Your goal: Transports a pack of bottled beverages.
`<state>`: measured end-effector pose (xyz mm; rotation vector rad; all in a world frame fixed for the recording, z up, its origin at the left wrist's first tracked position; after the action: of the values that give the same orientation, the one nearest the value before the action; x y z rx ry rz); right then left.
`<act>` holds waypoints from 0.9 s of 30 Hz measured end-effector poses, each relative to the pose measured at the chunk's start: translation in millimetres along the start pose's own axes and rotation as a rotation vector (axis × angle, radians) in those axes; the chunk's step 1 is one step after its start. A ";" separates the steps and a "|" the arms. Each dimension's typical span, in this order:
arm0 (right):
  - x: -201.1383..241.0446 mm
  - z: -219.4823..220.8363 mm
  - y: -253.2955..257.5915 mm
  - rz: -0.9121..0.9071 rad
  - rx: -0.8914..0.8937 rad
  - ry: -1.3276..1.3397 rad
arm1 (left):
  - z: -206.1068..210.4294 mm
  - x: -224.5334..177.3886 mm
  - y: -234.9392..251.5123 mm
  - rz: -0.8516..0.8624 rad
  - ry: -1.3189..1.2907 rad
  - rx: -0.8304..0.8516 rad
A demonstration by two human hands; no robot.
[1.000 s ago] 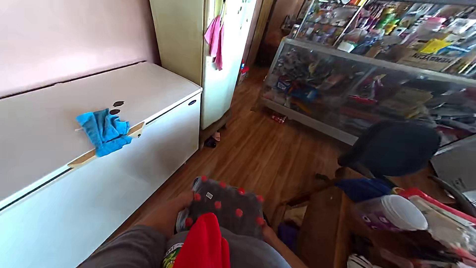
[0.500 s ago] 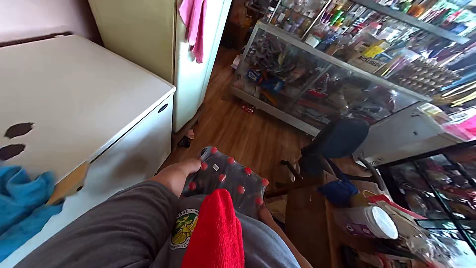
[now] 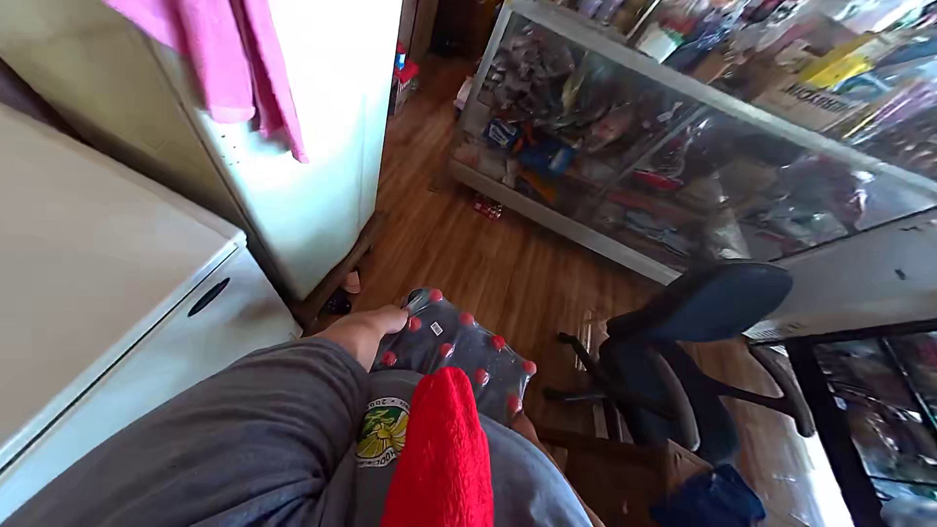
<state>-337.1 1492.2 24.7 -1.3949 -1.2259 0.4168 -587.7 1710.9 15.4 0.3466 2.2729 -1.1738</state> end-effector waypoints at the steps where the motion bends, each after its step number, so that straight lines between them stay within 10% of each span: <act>1: 18.0 5.3 -0.6 0.038 0.002 0.003 | -11.5 -7.0 15.3 0.007 0.037 0.021; 7: 73.1 22.4 100.9 0.092 -0.227 -0.169 | -80.0 -31.8 116.4 0.041 0.054 0.111; 19: 308.7 90.1 75.0 0.047 -0.227 -0.081 | -268.7 -135.7 242.6 0.299 0.335 0.217; 21: 322.5 105.1 121.9 -0.118 -0.437 -0.085 | -279.7 -128.1 294.7 0.359 0.310 0.146; 27: 455.9 97.3 261.9 -0.009 -0.219 -0.260 | -344.2 -158.8 391.0 0.160 0.077 -0.013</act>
<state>-131.3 1979.9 -50.8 -1.5551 -1.5256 0.4792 -400.8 2222.4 6.5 0.5668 2.2695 -1.0804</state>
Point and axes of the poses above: each hand's wrist, its own y-axis towards the middle knuckle, its own z-axis out of the palm, x = y × z, the point moved 1 cm from there along y, towards the middle knuckle, and after that the axes turned 15 degrees about z, right-handed, at the moved point
